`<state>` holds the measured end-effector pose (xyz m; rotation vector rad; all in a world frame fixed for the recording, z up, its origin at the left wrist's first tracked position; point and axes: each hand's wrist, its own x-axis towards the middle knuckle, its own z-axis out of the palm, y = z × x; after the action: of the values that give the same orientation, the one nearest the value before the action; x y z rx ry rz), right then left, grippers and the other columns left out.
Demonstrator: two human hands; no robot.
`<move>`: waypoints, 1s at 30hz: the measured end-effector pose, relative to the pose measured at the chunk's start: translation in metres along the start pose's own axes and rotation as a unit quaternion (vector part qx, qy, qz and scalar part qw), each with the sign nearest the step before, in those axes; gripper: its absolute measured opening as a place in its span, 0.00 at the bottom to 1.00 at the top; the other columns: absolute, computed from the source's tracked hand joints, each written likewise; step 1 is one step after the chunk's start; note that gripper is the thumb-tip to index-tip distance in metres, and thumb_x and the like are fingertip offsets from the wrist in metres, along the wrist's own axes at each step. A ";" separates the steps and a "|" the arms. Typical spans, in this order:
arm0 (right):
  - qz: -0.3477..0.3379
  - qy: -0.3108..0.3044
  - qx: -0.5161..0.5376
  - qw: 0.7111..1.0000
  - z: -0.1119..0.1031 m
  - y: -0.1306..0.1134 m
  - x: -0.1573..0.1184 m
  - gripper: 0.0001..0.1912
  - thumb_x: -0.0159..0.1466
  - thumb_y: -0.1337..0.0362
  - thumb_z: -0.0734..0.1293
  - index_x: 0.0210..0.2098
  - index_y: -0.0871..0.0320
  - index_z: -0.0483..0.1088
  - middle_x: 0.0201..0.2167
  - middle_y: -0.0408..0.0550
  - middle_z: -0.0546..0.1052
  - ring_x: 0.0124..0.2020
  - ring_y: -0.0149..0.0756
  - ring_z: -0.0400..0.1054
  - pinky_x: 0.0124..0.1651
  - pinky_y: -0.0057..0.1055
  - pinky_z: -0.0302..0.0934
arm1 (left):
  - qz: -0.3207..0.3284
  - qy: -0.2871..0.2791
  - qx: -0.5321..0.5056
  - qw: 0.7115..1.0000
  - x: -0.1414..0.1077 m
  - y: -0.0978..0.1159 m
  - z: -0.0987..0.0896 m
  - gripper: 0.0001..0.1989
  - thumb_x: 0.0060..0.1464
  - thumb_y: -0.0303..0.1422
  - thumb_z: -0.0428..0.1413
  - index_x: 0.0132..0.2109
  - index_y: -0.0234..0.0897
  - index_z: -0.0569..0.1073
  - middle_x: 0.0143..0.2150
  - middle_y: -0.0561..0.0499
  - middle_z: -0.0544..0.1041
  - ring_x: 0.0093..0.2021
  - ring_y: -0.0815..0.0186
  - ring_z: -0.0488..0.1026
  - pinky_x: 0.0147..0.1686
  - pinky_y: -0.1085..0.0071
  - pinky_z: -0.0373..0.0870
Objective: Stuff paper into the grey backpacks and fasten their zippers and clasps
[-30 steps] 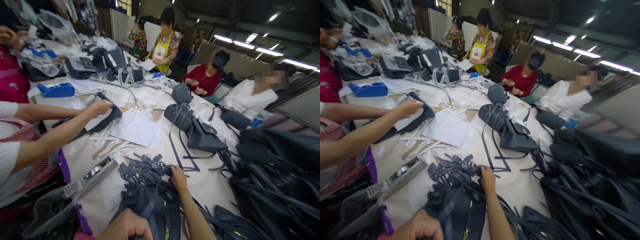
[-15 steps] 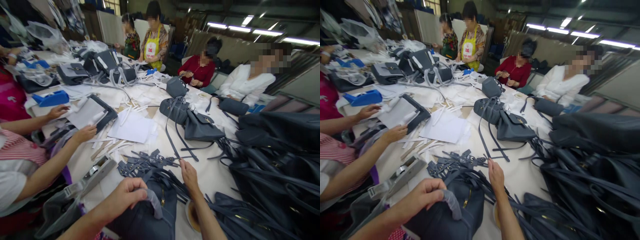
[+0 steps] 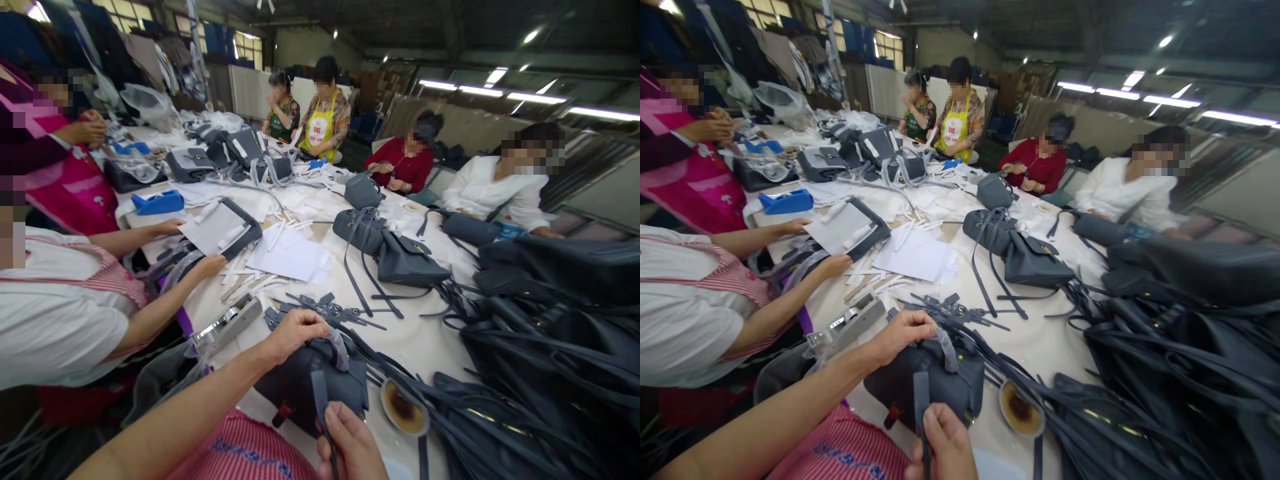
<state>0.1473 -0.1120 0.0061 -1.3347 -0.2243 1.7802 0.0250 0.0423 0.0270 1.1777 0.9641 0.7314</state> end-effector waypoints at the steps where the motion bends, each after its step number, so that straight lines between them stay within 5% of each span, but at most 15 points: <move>1: -0.020 0.022 0.022 0.999 0.012 0.002 0.006 0.29 0.37 0.44 0.79 0.23 0.58 0.66 0.14 0.37 0.69 0.11 0.20 0.56 0.12 0.16 0.48 | 0.025 0.007 0.007 1.000 -0.003 -0.001 0.002 0.12 0.44 0.39 0.59 0.26 0.33 0.75 0.23 0.55 0.66 0.26 0.71 0.60 0.29 0.72 0.55; 5: -0.119 0.107 0.103 0.982 0.049 -0.011 0.026 0.29 0.33 0.50 0.81 0.29 0.59 0.72 0.24 0.37 0.73 0.19 0.20 0.63 0.21 0.18 0.65 | 0.130 0.052 0.061 0.988 -0.022 -0.006 0.005 0.14 0.54 0.39 0.54 0.28 0.34 0.77 0.28 0.52 0.69 0.33 0.67 0.66 0.36 0.71 0.61; 10: -0.202 0.136 0.168 0.955 0.060 -0.012 0.033 0.28 0.34 0.55 0.82 0.32 0.56 0.74 0.29 0.38 0.75 0.26 0.24 0.70 0.26 0.17 0.67 | 0.136 0.152 0.020 0.979 -0.038 -0.019 0.006 0.11 0.50 0.30 0.55 0.43 0.37 0.70 0.29 0.56 0.68 0.31 0.69 0.66 0.35 0.73 0.63; 14: -0.210 0.106 0.186 0.954 0.054 -0.007 0.041 0.28 0.33 0.61 0.82 0.33 0.55 0.73 0.34 0.38 0.77 0.34 0.28 0.74 0.30 0.18 0.68 | 0.089 0.098 -0.013 0.991 -0.034 -0.026 0.005 0.13 0.51 0.33 0.55 0.44 0.37 0.67 0.28 0.59 0.67 0.24 0.71 0.67 0.30 0.74 0.64; 18: -0.205 0.096 0.164 0.960 0.051 -0.010 0.046 0.30 0.35 0.59 0.82 0.37 0.55 0.74 0.33 0.38 0.78 0.31 0.28 0.74 0.25 0.17 0.64 | 0.052 0.018 0.045 0.997 -0.025 -0.016 0.005 0.08 0.51 0.36 0.55 0.31 0.34 0.70 0.24 0.57 0.66 0.23 0.70 0.66 0.26 0.74 0.61; 21: -0.178 0.071 0.106 0.976 0.043 -0.009 0.043 0.29 0.39 0.55 0.81 0.39 0.57 0.74 0.30 0.41 0.79 0.25 0.25 0.71 0.22 0.17 0.62 | 0.121 0.094 0.094 0.984 -0.023 0.000 0.006 0.05 0.50 0.30 0.55 0.29 0.35 0.74 0.30 0.54 0.68 0.32 0.67 0.68 0.34 0.72 0.64; 24: -0.139 0.011 0.016 0.990 0.030 -0.003 0.037 0.23 0.45 0.53 0.79 0.33 0.61 0.74 0.22 0.41 0.76 0.18 0.22 0.65 0.18 0.16 0.58 | 0.229 0.149 0.201 0.941 -0.034 0.007 0.008 0.07 0.52 0.29 0.55 0.33 0.37 0.78 0.33 0.50 0.69 0.39 0.63 0.67 0.42 0.68 0.63; 27: -0.134 -0.044 -0.025 0.990 0.020 0.003 0.033 0.20 0.48 0.55 0.78 0.35 0.62 0.75 0.25 0.44 0.77 0.23 0.26 0.69 0.25 0.21 0.65 | 0.275 0.101 0.255 0.922 -0.056 -0.004 0.007 0.11 0.55 0.27 0.52 0.37 0.39 0.80 0.32 0.49 0.69 0.37 0.64 0.67 0.40 0.68 0.64; 30: -0.143 -0.068 -0.008 0.987 0.018 0.004 0.033 0.22 0.49 0.58 0.78 0.40 0.59 0.74 0.32 0.46 0.79 0.29 0.30 0.73 0.33 0.25 0.69 | 0.258 0.034 0.213 0.942 -0.077 -0.024 0.001 0.16 0.55 0.24 0.48 0.42 0.38 0.80 0.35 0.47 0.72 0.36 0.66 0.70 0.39 0.70 0.67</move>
<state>0.1292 -0.0840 -0.0119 -1.1286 -0.4822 1.6277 -0.0070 -0.0318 0.0214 1.8367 0.9018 1.0113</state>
